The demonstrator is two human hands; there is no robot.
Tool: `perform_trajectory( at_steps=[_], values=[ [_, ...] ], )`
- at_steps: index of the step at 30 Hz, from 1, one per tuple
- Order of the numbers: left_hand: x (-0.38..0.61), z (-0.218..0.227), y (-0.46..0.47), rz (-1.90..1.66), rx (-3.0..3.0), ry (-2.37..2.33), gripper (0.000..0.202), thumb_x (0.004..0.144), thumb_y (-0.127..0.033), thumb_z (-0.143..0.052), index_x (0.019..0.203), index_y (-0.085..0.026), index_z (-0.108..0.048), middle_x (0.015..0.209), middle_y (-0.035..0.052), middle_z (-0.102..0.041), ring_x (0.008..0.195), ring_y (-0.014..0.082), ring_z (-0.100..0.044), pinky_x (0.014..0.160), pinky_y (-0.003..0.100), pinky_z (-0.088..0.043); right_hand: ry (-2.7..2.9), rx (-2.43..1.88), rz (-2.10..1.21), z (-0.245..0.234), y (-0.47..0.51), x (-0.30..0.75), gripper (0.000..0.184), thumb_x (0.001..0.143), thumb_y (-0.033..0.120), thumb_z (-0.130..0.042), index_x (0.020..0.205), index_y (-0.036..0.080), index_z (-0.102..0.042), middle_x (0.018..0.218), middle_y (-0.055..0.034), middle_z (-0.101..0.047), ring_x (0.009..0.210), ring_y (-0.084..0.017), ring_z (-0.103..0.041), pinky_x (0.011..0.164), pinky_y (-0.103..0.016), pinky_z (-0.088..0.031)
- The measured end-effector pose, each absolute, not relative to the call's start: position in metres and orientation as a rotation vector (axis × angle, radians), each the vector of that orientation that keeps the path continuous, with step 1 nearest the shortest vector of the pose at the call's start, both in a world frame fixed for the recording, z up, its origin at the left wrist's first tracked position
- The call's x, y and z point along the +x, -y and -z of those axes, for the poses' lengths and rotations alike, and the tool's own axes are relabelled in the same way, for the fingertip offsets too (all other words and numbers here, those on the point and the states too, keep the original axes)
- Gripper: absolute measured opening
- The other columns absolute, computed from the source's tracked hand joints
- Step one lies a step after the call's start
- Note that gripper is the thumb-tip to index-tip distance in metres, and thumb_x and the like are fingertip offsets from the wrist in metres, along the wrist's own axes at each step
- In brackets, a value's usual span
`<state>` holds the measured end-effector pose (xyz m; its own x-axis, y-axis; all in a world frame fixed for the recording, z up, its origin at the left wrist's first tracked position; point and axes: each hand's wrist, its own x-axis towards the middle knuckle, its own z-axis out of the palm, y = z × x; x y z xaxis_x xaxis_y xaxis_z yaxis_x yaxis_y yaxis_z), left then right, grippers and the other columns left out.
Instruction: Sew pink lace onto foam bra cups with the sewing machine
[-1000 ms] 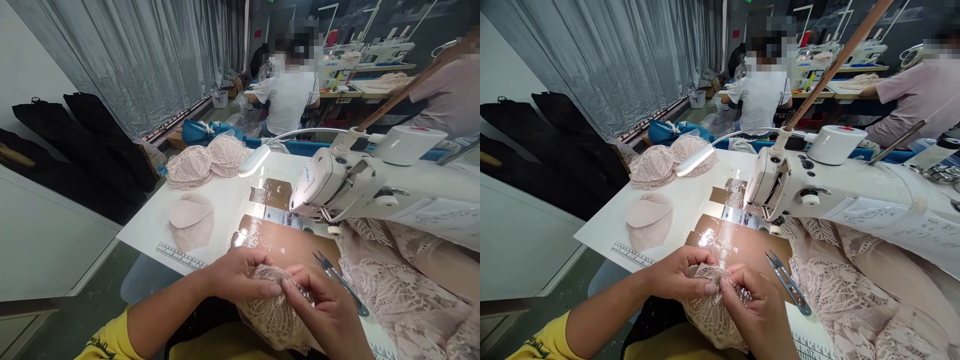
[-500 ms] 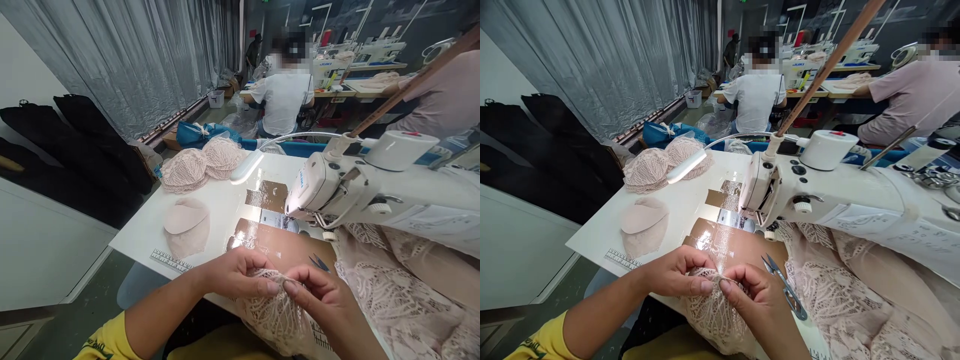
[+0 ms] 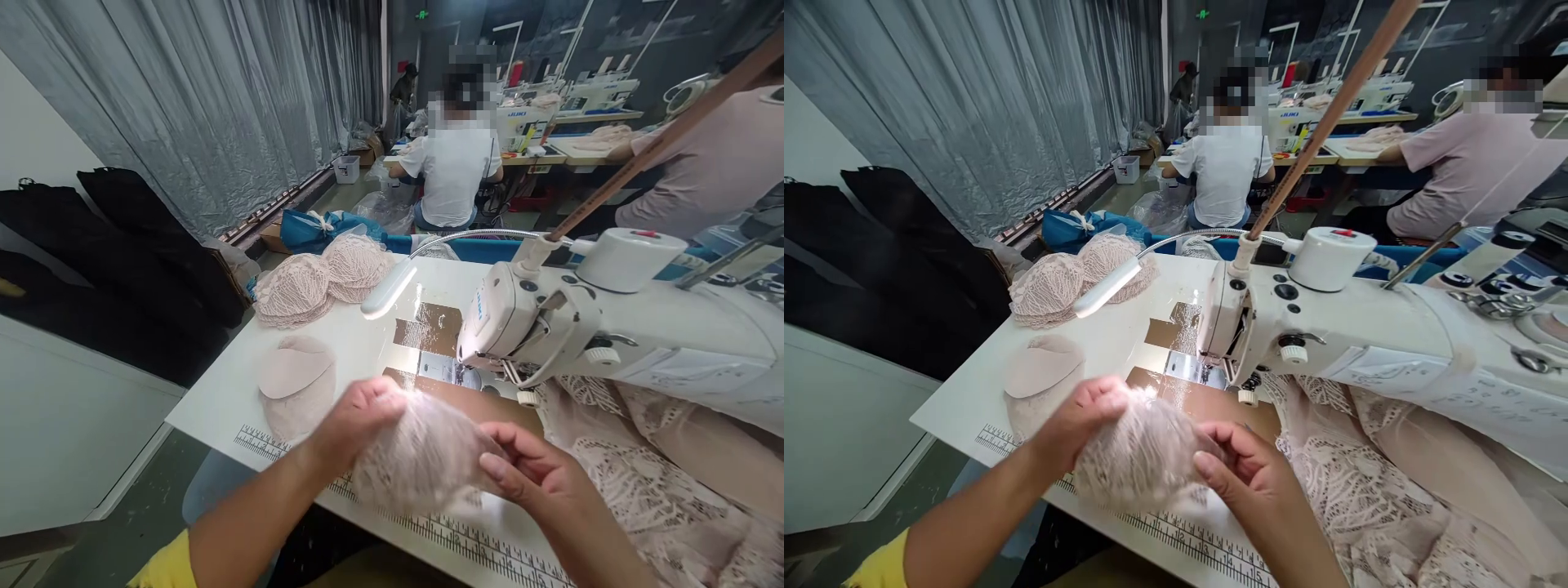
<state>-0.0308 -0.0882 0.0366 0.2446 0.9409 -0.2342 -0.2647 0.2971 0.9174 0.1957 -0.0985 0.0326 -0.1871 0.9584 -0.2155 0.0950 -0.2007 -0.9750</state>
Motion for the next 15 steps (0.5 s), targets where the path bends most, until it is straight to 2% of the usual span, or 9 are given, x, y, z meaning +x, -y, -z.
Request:
perform_trajectory(
  at_steps=[2, 5, 7, 10, 12, 15],
  values=[
    [-0.05, -0.052, 0.079, -1.141, 1.016, -1.115, 0.032, 0.079, -0.043, -0.064, 0.071, -0.016, -0.049, 0.063, -0.0031, -0.049, 0.055, 0.0088, -0.044, 0.054, 0.02, -0.035, 1.3, -1.419, -1.349, -0.031, 0.096, 0.209, 0.035, 0.068, 0.05, -0.071, 0.087, 0.02, -0.069, 0.085, -0.0081, -0.072, 0.082, -0.023, -0.067, 0.073, -0.031, -0.055],
    [-0.058, -0.064, 0.063, -1.218, 1.502, -1.466, 0.03, 0.088, -0.037, -0.054, 0.067, -0.017, -0.047, 0.06, -0.0036, -0.042, 0.055, 0.0096, -0.039, 0.054, 0.021, -0.031, 1.417, -1.522, -1.203, -0.03, 0.091, 0.226, 0.034, 0.069, 0.05, -0.07, 0.087, 0.021, -0.07, 0.087, -0.0085, -0.073, 0.081, -0.022, -0.068, 0.071, -0.028, -0.056],
    [-0.044, -0.055, 0.051, -1.096, 1.911, -1.599, 0.029, 0.09, -0.03, -0.048, 0.064, -0.017, -0.045, 0.06, -0.0016, -0.042, 0.058, 0.0118, -0.039, 0.056, 0.024, -0.032, 1.636, -1.525, -1.13, -0.031, 0.084, 0.23, 0.031, 0.074, 0.049, -0.065, 0.089, 0.022, -0.071, 0.089, -0.0068, -0.073, 0.079, -0.022, -0.068, 0.068, -0.026, -0.056],
    [-0.002, -0.021, 0.035, -0.686, 2.434, -1.536, 0.02, 0.086, -0.016, -0.044, 0.068, -0.016, -0.051, 0.067, 0.006, -0.051, 0.067, 0.0188, -0.046, 0.064, 0.031, -0.037, 1.952, -1.496, -0.979, -0.029, 0.069, 0.227, 0.026, 0.083, 0.044, -0.055, 0.092, 0.026, -0.07, 0.091, -0.0042, -0.073, 0.081, -0.022, -0.068, 0.066, -0.029, -0.055],
    [0.026, 0.003, 0.031, -0.49, 2.521, -1.47, 0.021, 0.083, -0.008, -0.04, 0.069, -0.015, -0.054, 0.063, 0.0086, -0.051, 0.066, 0.0224, -0.047, 0.063, 0.035, -0.038, 2.076, -1.503, -0.864, -0.025, 0.059, 0.222, 0.026, 0.086, 0.038, -0.049, 0.096, 0.026, -0.07, 0.092, -0.004, -0.074, 0.084, -0.023, -0.068, 0.068, -0.033, -0.054],
    [0.05, 0.022, 0.039, -0.441, 2.535, -1.398, 0.025, 0.081, -0.004, -0.036, 0.072, -0.014, -0.058, 0.064, 0.0108, -0.053, 0.066, 0.0244, -0.049, 0.066, 0.038, -0.04, 2.202, -1.468, -0.698, -0.013, 0.049, 0.213, 0.031, 0.087, 0.024, -0.043, 0.104, 0.023, -0.069, 0.101, -0.007, -0.073, 0.089, -0.024, -0.067, 0.073, -0.036, -0.054]
  ],
)
